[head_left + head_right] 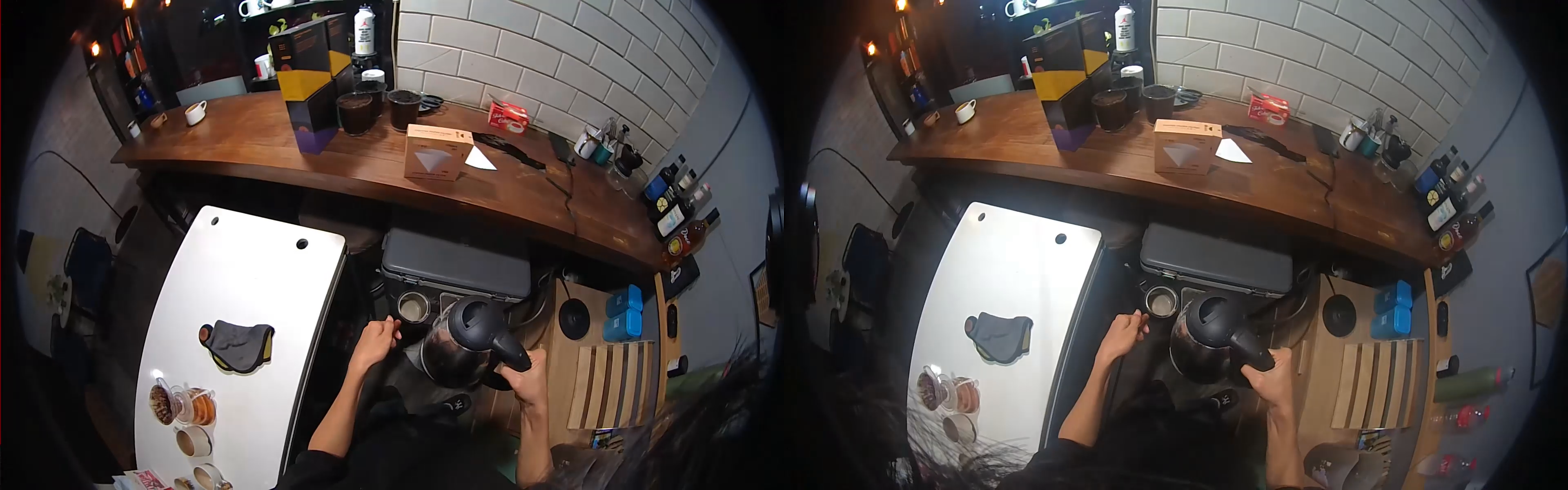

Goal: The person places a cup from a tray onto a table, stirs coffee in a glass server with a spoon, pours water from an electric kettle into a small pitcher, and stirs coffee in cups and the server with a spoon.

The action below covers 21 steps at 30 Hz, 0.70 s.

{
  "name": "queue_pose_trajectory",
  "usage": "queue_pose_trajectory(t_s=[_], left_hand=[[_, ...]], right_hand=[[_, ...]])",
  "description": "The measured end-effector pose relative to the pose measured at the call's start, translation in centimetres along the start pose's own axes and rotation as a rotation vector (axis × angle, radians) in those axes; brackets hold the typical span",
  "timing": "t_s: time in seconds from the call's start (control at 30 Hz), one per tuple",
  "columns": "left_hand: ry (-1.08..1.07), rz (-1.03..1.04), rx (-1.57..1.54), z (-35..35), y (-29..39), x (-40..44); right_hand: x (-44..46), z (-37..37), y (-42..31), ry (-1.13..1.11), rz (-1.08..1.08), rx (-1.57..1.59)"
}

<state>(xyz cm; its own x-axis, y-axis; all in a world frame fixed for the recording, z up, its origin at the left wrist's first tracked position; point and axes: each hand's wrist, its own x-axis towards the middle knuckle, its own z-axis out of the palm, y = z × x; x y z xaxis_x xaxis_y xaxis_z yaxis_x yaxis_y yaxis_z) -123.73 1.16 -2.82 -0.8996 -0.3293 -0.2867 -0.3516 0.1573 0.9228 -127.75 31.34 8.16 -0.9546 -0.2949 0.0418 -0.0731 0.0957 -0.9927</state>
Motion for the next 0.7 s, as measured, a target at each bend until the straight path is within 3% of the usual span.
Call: queue_pose_trajectory(t_s=[0.7], left_hand=[[0.004,0.023,0.081,1.6,1.1,-0.9]], right_hand=[[1.2,0.3,-0.7,-0.099,0.172,-0.234]])
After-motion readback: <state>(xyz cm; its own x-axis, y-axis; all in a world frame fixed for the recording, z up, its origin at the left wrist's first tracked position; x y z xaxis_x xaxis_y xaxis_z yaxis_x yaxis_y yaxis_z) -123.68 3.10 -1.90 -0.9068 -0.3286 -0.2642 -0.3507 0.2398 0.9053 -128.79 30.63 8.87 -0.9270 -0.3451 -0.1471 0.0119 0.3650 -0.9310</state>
